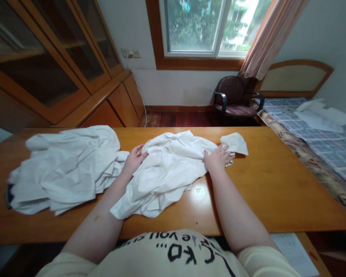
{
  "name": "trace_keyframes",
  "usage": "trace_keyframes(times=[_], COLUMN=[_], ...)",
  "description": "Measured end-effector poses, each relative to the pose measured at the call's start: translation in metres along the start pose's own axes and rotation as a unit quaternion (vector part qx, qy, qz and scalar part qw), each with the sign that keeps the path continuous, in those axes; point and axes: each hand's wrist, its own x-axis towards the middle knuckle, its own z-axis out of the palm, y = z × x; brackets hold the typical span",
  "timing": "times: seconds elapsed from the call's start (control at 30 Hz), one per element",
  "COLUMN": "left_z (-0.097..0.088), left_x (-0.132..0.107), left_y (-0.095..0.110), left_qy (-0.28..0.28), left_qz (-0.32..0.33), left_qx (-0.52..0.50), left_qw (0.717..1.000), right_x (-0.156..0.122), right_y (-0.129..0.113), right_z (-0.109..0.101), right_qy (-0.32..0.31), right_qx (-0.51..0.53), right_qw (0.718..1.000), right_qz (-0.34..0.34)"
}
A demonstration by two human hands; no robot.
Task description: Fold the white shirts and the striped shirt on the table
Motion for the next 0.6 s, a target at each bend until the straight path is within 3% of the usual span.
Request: trace_keyframes(times=[0.07, 0.13, 0.2, 0.27, 0.33, 0.43, 0.5, 0.6], left_z=[0.003, 0.006, 0.009, 0.010, 0.012, 0.012, 0.010, 0.005], left_x=[-0.003, -0.009, -0.016, -0.022, -0.026, -0.027, -0.024, -0.017], left_y=[0.003, 0.008, 0.011, 0.013, 0.013, 0.007, 0.002, -0.001], left_qy=[-0.015, -0.061, -0.118, -0.174, -0.213, -0.238, -0.228, -0.169], left_qz=[-0.004, 0.003, 0.010, 0.007, -0.003, -0.037, -0.059, -0.052], left_qx=[-0.056, -0.130, -0.181, -0.182, -0.152, -0.096, -0.064, -0.019], left_qw=[0.998, 0.990, 0.976, 0.968, 0.965, 0.966, 0.970, 0.984], right_x=[-0.008, -0.018, -0.028, -0.037, -0.042, -0.043, -0.040, -0.032], right_y=[-0.005, -0.011, -0.016, -0.020, -0.023, -0.024, -0.023, -0.018], right_z=[-0.003, -0.007, -0.008, -0.006, -0.002, 0.003, 0.004, 0.001], right_qy=[0.015, -0.008, -0.096, -0.191, -0.238, -0.250, -0.250, -0.257], right_qx=[0.006, 0.053, 0.101, 0.103, 0.068, 0.026, 0.018, 0.018], right_qw=[0.998, 0.986, 0.956, 0.922, 0.908, 0.909, 0.915, 0.922], right_qz=[-0.057, -0.159, -0.260, -0.320, -0.338, -0.333, -0.317, -0.289])
